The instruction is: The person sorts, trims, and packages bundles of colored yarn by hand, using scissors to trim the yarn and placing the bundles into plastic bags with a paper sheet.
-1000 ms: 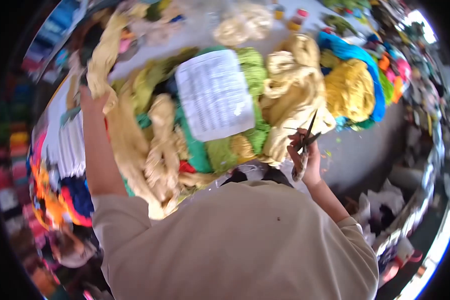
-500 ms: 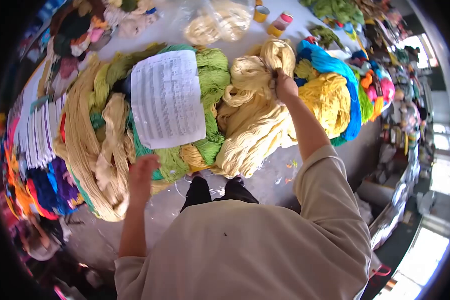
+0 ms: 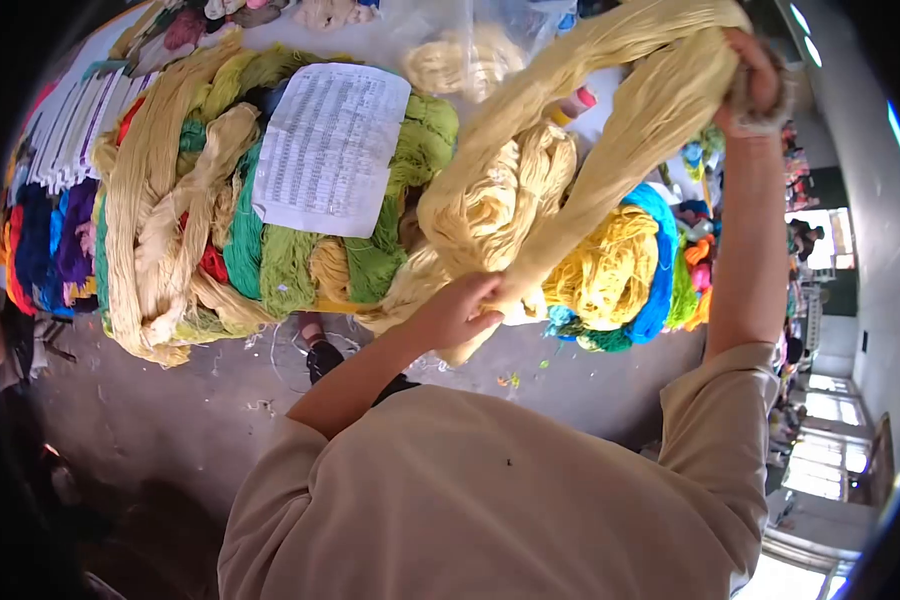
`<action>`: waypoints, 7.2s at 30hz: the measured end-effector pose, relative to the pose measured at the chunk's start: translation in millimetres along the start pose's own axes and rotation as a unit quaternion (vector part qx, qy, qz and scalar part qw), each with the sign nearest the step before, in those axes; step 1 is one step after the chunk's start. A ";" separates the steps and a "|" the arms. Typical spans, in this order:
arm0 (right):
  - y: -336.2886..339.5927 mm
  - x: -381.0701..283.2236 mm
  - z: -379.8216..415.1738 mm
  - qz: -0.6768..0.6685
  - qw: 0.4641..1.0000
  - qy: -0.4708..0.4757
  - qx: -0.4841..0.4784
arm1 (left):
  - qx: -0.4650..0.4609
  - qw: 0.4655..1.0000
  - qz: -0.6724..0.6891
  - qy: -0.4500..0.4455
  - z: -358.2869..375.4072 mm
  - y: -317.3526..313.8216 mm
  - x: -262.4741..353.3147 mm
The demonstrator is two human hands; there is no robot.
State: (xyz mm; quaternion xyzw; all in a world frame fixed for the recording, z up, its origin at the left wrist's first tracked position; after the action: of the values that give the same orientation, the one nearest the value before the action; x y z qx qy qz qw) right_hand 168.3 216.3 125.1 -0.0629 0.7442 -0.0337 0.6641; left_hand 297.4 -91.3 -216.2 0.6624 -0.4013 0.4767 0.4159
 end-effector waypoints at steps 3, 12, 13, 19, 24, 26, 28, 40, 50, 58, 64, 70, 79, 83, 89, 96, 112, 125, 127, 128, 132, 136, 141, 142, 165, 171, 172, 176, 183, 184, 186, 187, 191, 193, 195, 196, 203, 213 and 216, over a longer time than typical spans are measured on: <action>-72.0 -71.6 14.8 -0.001 0.991 0.000 -0.134 | -0.018 0.995 0.093 -0.013 -34.2 -4.0 18.7; -139.7 -148.2 196.0 0.159 0.966 0.205 -0.017 | 0.274 0.927 0.007 -0.257 -107.5 72.8 108.2; -124.4 -147.0 213.9 0.192 0.953 0.233 0.009 | 0.202 0.944 0.070 -0.252 -93.2 90.2 130.9; -89.1 -91.4 259.5 0.437 0.801 0.404 0.062 | 0.105 0.916 0.217 -0.320 37.3 142.1 241.2; -149.5 107.7 198.7 -0.073 0.989 -0.030 0.123 | 0.240 0.816 0.342 -0.400 86.7 131.2 255.2; -219.0 130.4 205.9 0.284 0.951 0.110 -0.057 | 0.288 0.793 0.338 -0.418 123.2 136.9 259.1; -235.4 197.0 208.3 0.163 0.982 -0.085 -0.046 | 0.353 0.760 0.385 -0.387 156.9 139.3 262.6; -511.3 242.1 213.7 -0.019 0.836 -0.411 -0.363 | 0.424 0.700 0.488 -0.303 317.9 141.8 232.0; -615.1 256.9 222.8 0.021 0.831 -0.417 -0.368 | 0.436 0.707 0.466 -0.305 420.8 149.8 252.1; -647.2 192.9 206.7 0.201 0.935 0.085 -0.279 | 0.401 0.723 0.515 -0.227 438.4 130.2 238.2; -639.8 191.8 204.7 0.379 0.851 0.190 -0.309 | 0.415 0.738 0.506 -0.167 437.7 110.2 217.6; -446.3 323.0 296.9 0.442 0.794 -0.221 -0.354 | 0.502 0.782 0.326 -0.172 453.0 109.8 221.0; -553.9 210.7 232.3 0.143 0.931 0.142 -0.306 | 0.416 0.822 -0.379 0.094 361.1 63.2 258.1; -568.0 227.0 224.2 -0.038 0.933 -0.081 -0.348 | 0.300 0.856 -0.413 0.085 391.4 77.2 264.4; -510.8 209.3 206.8 -0.132 0.964 -0.040 -0.228 | 0.484 0.849 -0.208 -0.039 484.0 120.4 190.8; -521.1 248.3 221.2 0.034 0.947 -0.106 -0.302 | 0.433 0.652 0.456 -0.423 419.3 133.8 238.0; -574.2 267.6 249.9 0.084 0.866 -0.282 -0.404 | 0.471 0.647 0.478 -0.362 403.5 131.3 228.9; -559.9 234.3 192.8 0.275 0.909 0.120 -0.290 | 0.449 0.727 0.461 -0.240 390.8 114.8 220.9; -520.9 264.7 219.8 0.175 0.931 -0.055 -0.314 | 0.472 0.749 0.397 -0.242 404.7 123.0 227.0; -500.1 279.3 236.2 0.129 0.932 -0.142 -0.308 | 0.481 0.751 0.378 -0.249 409.4 125.5 230.9; -424.2 330.8 288.9 0.381 0.869 -0.151 -0.277 | 0.494 0.810 0.232 -0.214 402.7 122.5 246.7; -445.8 285.9 256.3 0.148 0.963 -0.066 -0.214 | 0.341 0.906 -0.250 0.001 355.1 88.7 260.6; -524.5 249.4 225.8 -0.078 0.960 0.033 -0.266 | 0.277 0.870 -0.407 0.036 328.5 76.1 280.0; -526.7 260.7 224.1 -0.187 0.953 -0.037 -0.235 | 0.267 0.896 -0.354 -0.019 335.4 79.9 275.4; -574.3 199.0 228.5 0.147 0.946 0.048 -0.286 | 0.389 0.665 0.511 -0.381 374.2 121.3 239.4; -613.5 182.1 200.3 0.244 0.920 0.201 -0.230 | 0.462 0.733 0.415 -0.278 369.5 112.1 228.2; -610.6 185.4 198.3 0.216 0.931 0.209 -0.207 | 0.482 0.726 0.405 -0.278 375.2 113.2 228.1; -583.4 184.8 202.6 -0.086 0.971 0.152 -0.161 | 0.519 0.660 0.421 -0.343 414.9 136.2 221.6; -569.1 304.9 193.3 0.082 0.983 -0.014 -0.164 | 0.520 0.574 0.480 -0.413 422.2 176.9 205.6; -568.4 310.0 199.4 0.009 0.981 -0.064 -0.180 | 0.546 0.573 0.465 -0.397 425.7 187.1 202.8; -571.2 297.7 220.9 -0.064 0.952 -0.136 -0.267 | 0.586 0.573 0.424 -0.385 429.8 200.0 202.7; -575.4 297.0 238.5 -0.110 0.916 -0.222 -0.315 | 0.604 0.578 0.400 -0.375 430.9 204.9 202.0; -605.2 286.5 280.6 -0.246 0.816 -0.355 -0.384 | 0.588 0.646 0.288 -0.392 408.8 193.3 231.7; -611.7 286.2 258.7 -0.185 0.868 -0.234 -0.397 | 0.554 0.677 0.264 -0.405 396.5 168.6 250.8; -606.9 247.2 228.5 -0.061 0.932 -0.046 -0.354 | 0.537 0.690 0.272 -0.402 391.4 139.3 269.6; -602.2 249.2 225.8 -0.024 0.945 -0.037 -0.324 | 0.525 0.706 0.257 -0.400 391.9 127.6 276.9; -604.3 240.3 233.1 0.084 0.934 0.005 -0.347 | 0.413 0.785 0.286 -0.363 418.5 120.1 281.0; -615.2 237.2 219.7 0.089 0.927 0.059 -0.360 | 0.446 0.738 0.378 -0.337 421.0 121.6 261.1; -610.8 235.2 218.4 0.097 0.923 0.043 -0.369 | 0.442 0.726 0.403 -0.338 416.4 123.1 257.6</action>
State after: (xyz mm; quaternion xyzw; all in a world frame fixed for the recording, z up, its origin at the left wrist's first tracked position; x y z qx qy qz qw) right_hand 389.0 -413.5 -49.9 -0.2292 0.7342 0.3054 0.5615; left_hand 364.8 -555.8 -30.0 0.6646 -0.4887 0.4670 -0.3185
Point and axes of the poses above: each hand's wrist, its own z-axis away from the middle knuckle, its own y-axis out of the back of the hand, x = y × z, the point moved 8 cm from there along -z, towards the middle knuckle, and after that the axes turned 10 degrees about -x, right-handed, at the moved point
